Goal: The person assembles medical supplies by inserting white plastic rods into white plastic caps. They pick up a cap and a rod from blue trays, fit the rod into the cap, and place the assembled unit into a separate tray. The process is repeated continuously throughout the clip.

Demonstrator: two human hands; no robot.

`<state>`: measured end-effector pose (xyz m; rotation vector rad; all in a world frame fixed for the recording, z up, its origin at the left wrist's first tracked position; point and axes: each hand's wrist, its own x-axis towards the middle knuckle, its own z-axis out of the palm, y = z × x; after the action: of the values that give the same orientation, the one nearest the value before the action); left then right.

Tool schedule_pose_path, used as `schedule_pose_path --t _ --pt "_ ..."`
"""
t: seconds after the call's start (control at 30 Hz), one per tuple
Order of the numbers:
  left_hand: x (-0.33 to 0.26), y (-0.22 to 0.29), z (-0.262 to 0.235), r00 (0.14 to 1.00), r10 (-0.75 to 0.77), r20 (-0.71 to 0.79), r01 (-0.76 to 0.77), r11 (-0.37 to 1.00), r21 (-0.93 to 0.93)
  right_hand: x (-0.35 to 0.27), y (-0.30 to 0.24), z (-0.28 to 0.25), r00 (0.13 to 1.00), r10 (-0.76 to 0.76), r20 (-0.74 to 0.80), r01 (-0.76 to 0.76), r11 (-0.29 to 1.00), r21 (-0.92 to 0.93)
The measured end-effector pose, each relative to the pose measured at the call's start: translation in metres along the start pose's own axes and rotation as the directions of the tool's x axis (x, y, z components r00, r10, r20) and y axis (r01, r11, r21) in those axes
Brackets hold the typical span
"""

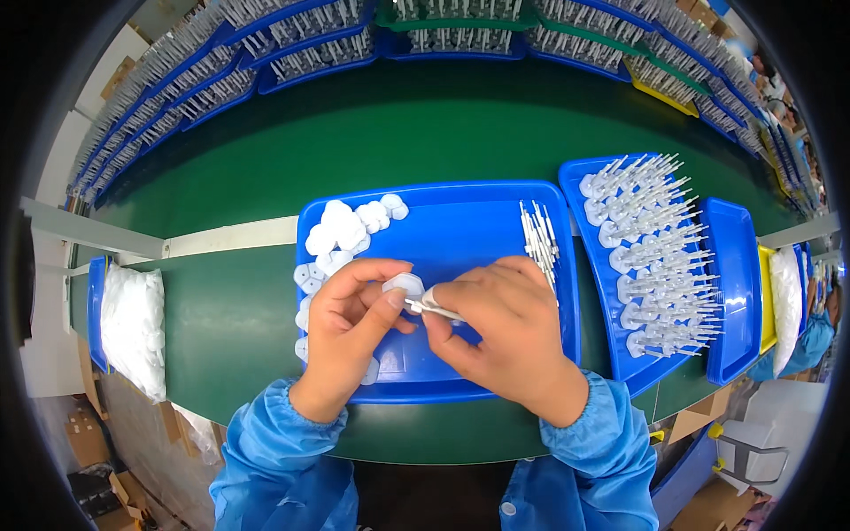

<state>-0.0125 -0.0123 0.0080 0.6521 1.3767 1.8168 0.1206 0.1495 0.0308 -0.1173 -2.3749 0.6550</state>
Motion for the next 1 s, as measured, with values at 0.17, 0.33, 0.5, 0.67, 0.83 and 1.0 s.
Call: schedule_pose_path --t 0.17,0.33,0.5,0.67,0.83,1.0 --pt "-0.003 0.004 0.003 0.998 0.033 -0.046 -0.033 0.999 0.008 -0.003 0.003 0.009 1.000 -0.028 -0.005 0.028 0.999 -0.035" --pt "-0.005 0.002 -0.007 0.998 -0.066 -0.002 0.065 0.997 -0.031 -0.007 0.003 0.008 0.999 0.027 -0.021 -0.026 0.999 0.030" --pt "-0.004 0.006 0.000 1.000 0.015 -0.024 -0.014 0.999 0.051 -0.011 0.004 0.007 0.996 0.081 -0.027 -0.078 0.994 0.078" --pt "-0.004 0.005 -0.001 0.995 0.099 -0.015 -0.096 0.984 0.147 -0.012 0.004 0.004 0.993 0.118 -0.019 -0.116 0.991 0.069" --pt "-0.003 -0.002 -0.002 0.976 0.217 0.024 -0.212 0.916 0.341 -0.011 -0.004 0.005 0.978 0.210 0.002 -0.209 0.971 0.119" --pt "-0.002 -0.003 -0.006 0.951 0.305 0.040 -0.292 0.852 0.435 -0.014 -0.003 0.003 0.964 0.266 0.017 -0.266 0.958 0.111"
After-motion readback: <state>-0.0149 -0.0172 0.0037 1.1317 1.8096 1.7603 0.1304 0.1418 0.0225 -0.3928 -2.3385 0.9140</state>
